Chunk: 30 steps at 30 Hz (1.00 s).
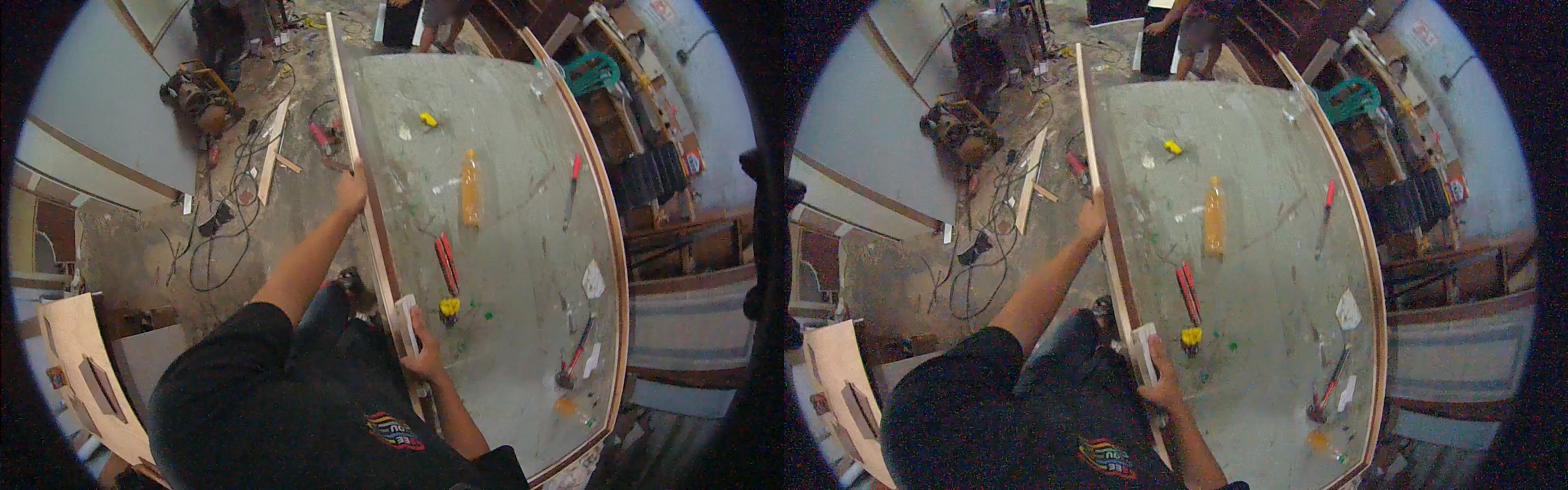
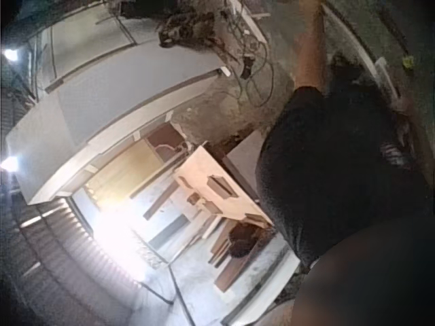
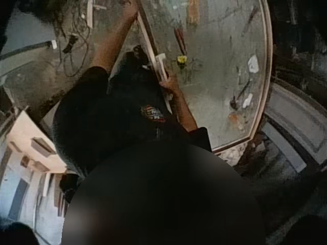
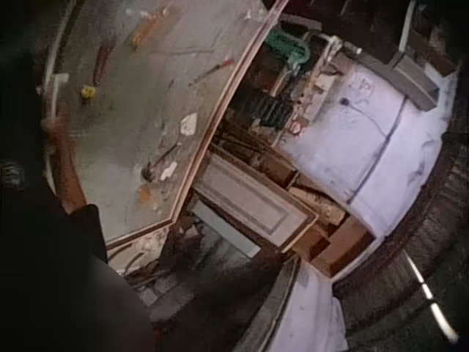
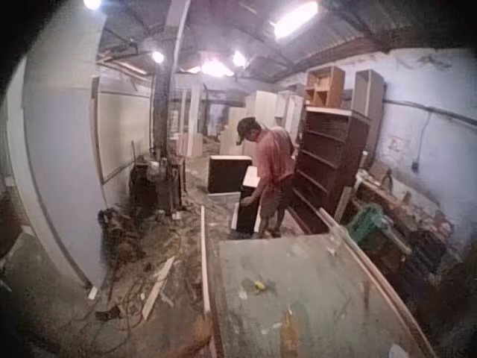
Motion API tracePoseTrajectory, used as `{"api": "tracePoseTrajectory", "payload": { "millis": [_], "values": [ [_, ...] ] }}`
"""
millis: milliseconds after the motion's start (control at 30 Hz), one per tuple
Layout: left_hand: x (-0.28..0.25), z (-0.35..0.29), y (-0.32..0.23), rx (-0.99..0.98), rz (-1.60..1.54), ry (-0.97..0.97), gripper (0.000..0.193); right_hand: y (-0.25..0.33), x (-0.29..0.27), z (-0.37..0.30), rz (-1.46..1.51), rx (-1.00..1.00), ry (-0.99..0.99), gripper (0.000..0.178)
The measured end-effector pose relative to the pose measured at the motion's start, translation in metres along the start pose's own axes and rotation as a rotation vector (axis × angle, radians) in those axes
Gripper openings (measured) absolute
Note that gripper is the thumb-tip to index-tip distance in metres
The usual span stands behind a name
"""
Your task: The person sands a long wooden frame piece on a workbench using a sanding block. They repeatedly rub the block along the edges and flat surfaces, repositioning the wood as needed. A second person is visible in the background moving around the workshop.
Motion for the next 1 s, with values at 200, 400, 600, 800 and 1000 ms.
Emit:
{"api": "tracePoseTrajectory", "payload": {
  "millis": [200,400,600,800,1000],
  "values": [
    [0.005,0.001,0.004,-0.039,0.001,0.069,0.083,0.024,-0.002,0.084,0.077,0.108,0.000,0.108],
    [0.034,0.002,0.057,-0.156,-0.785,0.138,0.080,0.062,-0.001,0.260,0.158,0.022,0.010,0.111],
    [0.019,-0.024,0.087,-0.382,-0.959,0.589,0.032,0.107,-0.005,0.467,0.257,0.076,0.031,0.100],
    [-0.006,-0.035,0.074,-0.335,-0.601,0.915,0.033,0.140,0.000,0.571,0.043,-0.021,-0.174,0.098],
    [0.005,-0.048,0.091,-0.345,-0.697,0.899,0.040,0.116,0.001,0.462,0.071,-0.060,-0.094,0.101]
  ]
}}
Point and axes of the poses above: each hand's wrist, its own z-axis towards the middle knuckle, its own x-axis out of the palm, y = z × x, the point moved 6 cm from there along z, towards the middle knuckle, and after that the axes turned 12 degrees about x, right-handed, at the moved point
